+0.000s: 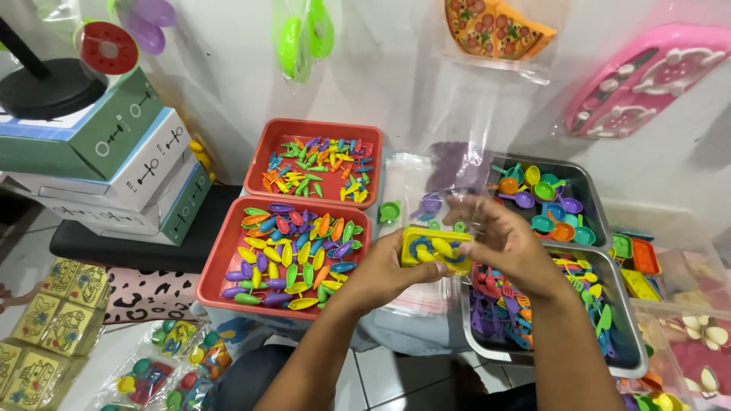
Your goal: Cleaning small plastic toy pieces with a cloth and sorting them into trays or packing them.
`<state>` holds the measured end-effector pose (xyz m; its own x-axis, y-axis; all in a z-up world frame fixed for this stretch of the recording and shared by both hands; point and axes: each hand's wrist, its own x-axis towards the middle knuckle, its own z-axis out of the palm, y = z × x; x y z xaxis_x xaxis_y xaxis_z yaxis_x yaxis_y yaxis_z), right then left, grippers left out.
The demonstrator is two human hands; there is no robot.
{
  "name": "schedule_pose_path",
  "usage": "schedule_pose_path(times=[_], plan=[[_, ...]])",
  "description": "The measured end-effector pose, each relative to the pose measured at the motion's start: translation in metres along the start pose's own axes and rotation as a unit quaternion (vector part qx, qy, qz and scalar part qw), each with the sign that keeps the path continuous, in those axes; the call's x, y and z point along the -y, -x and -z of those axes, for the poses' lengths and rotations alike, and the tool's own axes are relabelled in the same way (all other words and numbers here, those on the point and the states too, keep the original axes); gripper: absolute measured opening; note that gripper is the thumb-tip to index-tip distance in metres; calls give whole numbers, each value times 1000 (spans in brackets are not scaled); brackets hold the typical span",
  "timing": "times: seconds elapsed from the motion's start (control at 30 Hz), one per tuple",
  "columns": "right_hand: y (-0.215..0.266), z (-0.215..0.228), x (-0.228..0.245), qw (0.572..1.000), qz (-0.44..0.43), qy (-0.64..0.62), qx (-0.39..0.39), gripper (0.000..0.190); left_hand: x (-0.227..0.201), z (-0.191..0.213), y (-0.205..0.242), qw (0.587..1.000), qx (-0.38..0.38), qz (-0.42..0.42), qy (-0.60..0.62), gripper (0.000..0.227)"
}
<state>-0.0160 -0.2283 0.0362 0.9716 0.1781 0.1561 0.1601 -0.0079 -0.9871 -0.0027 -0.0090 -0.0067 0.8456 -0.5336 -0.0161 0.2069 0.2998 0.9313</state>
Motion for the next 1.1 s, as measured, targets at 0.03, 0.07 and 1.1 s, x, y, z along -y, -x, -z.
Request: schedule_pose_path(times=[0.03, 0.07, 1.1], plan=[[0, -2, 0, 1000, 1, 1, 2, 66, -1, 0, -1, 1000, -1, -2, 1, 47], [1, -4, -1, 1000, -2, 3, 6, 67, 0, -1, -1, 1000, -1, -7, 5, 49], [1, -8, -19, 1000, -3, -8, -23, 39, -22, 6, 8, 984, 11, -88, -158, 63]])
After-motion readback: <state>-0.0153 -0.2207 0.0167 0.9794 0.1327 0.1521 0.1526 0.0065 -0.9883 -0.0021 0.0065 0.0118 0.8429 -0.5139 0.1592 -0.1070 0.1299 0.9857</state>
